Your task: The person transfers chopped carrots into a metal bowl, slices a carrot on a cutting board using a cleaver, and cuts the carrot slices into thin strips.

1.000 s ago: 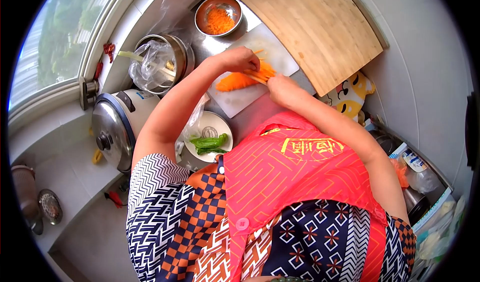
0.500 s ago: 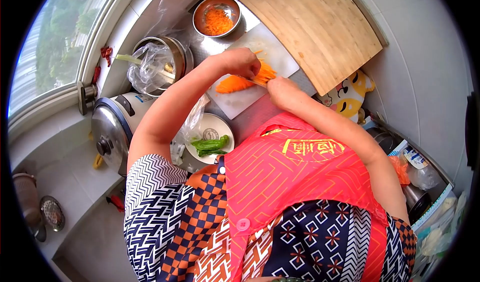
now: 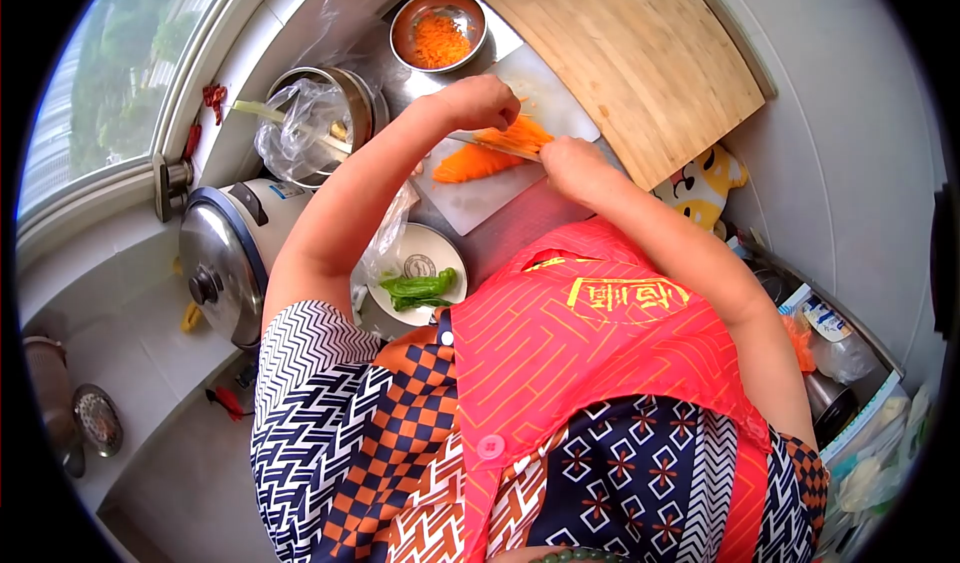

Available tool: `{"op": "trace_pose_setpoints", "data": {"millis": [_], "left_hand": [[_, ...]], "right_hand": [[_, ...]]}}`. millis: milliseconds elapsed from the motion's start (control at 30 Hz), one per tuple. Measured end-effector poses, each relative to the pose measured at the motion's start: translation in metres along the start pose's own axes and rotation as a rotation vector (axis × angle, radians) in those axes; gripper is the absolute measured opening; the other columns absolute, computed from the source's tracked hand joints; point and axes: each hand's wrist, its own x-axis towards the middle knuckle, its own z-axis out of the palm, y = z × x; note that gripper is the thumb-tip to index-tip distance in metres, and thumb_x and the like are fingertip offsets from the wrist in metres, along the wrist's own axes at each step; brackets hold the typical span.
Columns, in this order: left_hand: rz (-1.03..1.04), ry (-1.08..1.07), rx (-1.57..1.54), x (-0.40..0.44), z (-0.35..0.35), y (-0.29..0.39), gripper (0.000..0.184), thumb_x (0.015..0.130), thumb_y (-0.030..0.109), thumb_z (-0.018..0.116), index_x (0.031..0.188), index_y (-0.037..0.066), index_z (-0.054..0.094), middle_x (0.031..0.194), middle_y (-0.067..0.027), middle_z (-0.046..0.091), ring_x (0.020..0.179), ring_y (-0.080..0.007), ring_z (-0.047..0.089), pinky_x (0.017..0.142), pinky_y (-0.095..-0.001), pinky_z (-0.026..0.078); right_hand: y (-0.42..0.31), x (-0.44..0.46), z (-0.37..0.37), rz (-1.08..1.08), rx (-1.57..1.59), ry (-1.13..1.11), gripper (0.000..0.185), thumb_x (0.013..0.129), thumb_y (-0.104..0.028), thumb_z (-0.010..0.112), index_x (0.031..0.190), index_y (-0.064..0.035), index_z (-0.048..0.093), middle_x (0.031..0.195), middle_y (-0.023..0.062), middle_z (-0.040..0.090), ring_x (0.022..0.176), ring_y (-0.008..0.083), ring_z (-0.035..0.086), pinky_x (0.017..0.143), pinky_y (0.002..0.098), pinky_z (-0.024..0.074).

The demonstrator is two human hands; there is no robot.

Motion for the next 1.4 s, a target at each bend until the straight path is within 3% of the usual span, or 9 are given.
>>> {"op": "trace_pose_setpoints", "data": {"millis": [267, 467, 667, 1067, 1400], "left_hand": [[0.001, 0.106, -0.086, -0.011, -0.011, -0.01, 0.009, 0.073, 0.005, 0.067, 0.082, 0.001, 0.066, 0.079, -0.0125, 0.065, 0.075, -0.029, 0.063, 0.068, -0.0355, 0.049], [0.019, 0.189, -0.25, -0.012, -0.019, -0.004, 0.01, 0.076, 0.007, 0.068, 0.086, 0.003, 0.066, 0.078, -0.0097, 0.064, 0.073, -0.0233, 0.062, 0.068, -0.0332, 0.049], [-0.059, -0.001, -0.246, -0.011, -0.017, -0.001, 0.009, 0.078, 0.007, 0.067, 0.086, 0.003, 0.066, 0.076, -0.0086, 0.066, 0.069, -0.019, 0.062, 0.066, -0.0305, 0.048], [-0.002, 0.016, -0.086, -0.01, -0.007, -0.001, 0.008, 0.074, 0.006, 0.067, 0.08, 0.002, 0.066, 0.076, -0.0167, 0.065, 0.069, -0.0311, 0.062, 0.064, -0.0367, 0.05], [0.082, 0.079, 0.035, 0.001, 0.014, -0.014, 0.008, 0.074, 0.01, 0.066, 0.073, 0.004, 0.061, 0.074, -0.0146, 0.062, 0.073, -0.0335, 0.061, 0.065, -0.0402, 0.048]], "right_hand": [[0.022, 0.017, -0.013, -0.027, -0.089, 0.041, 0.019, 0.08, -0.011, 0.053, 0.084, -0.0045, 0.07, 0.085, 0.0177, 0.068, 0.08, 0.034, 0.068, 0.069, 0.0435, 0.0551], [0.024, 0.026, -0.028, -0.039, -0.155, 0.024, 0.018, 0.079, -0.01, 0.054, 0.083, -0.0042, 0.07, 0.084, 0.0162, 0.069, 0.08, 0.0324, 0.068, 0.067, 0.0426, 0.0556], [0.025, 0.026, -0.023, -0.044, -0.147, 0.051, 0.018, 0.079, -0.01, 0.054, 0.081, -0.0035, 0.07, 0.082, 0.0169, 0.068, 0.08, 0.0323, 0.068, 0.067, 0.0426, 0.0556], [0.007, 0.014, -0.015, -0.008, -0.094, 0.109, 0.019, 0.081, -0.009, 0.051, 0.082, -0.0049, 0.07, 0.084, 0.0168, 0.068, 0.081, 0.0326, 0.068, 0.069, 0.0433, 0.0547], [0.01, 0.011, -0.009, -0.067, -0.116, 0.201, 0.017, 0.081, -0.009, 0.05, 0.08, -0.006, 0.067, 0.083, 0.0147, 0.068, 0.079, 0.0324, 0.068, 0.067, 0.0436, 0.0544]]}}
